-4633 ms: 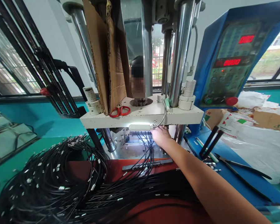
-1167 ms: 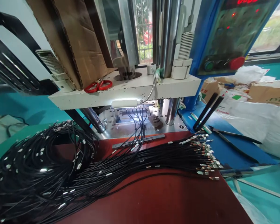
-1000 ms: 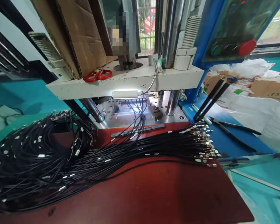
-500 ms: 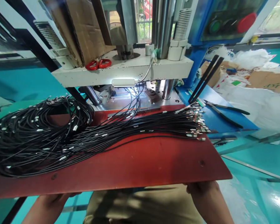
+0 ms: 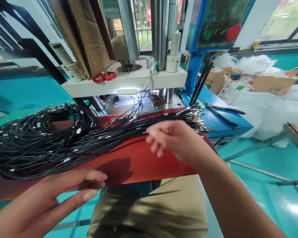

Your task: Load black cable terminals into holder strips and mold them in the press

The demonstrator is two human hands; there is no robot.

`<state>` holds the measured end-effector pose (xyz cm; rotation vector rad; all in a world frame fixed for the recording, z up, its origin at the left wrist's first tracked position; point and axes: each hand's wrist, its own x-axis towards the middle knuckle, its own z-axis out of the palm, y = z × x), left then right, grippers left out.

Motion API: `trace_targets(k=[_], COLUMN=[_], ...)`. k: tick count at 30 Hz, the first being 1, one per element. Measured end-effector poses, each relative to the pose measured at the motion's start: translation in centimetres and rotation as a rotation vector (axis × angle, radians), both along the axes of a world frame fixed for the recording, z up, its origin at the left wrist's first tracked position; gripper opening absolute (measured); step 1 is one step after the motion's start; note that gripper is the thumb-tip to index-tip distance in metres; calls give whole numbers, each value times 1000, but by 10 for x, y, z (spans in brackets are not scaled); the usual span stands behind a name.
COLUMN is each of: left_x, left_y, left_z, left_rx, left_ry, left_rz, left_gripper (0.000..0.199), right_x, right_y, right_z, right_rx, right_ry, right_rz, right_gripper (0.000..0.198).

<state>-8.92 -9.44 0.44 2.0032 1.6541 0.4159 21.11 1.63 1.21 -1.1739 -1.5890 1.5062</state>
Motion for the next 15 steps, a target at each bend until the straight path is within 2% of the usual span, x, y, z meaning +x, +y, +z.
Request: trace_targets(k=[2,4,6,8,11,15], left_x=[26,47,65,78,92,102], left_y=[11,16,17,18,20,24], left_z=[14,25,33,37,32,12], left_rx=[-57,-83,-77,-64,-2,128], left_ry=[12,-15,-66,-104,-125,-212], left_rz=[-127,-211,-266,-343,-473,-566], left_gripper=[31,27,22,19,17,20], right_x=[-15,-32,-47,-59,-69,-70], right_y=[38,72,102,123,137,129], right_z=[3,4,3,0,-1,6], right_rx=[-72,-151,-234,-314,-451,-587], right_ry=[196,390,507,530,518,556], right_rz=[-145,-164,-248,-292,-202,-30], right_gripper=[11,6,11,17,17,15])
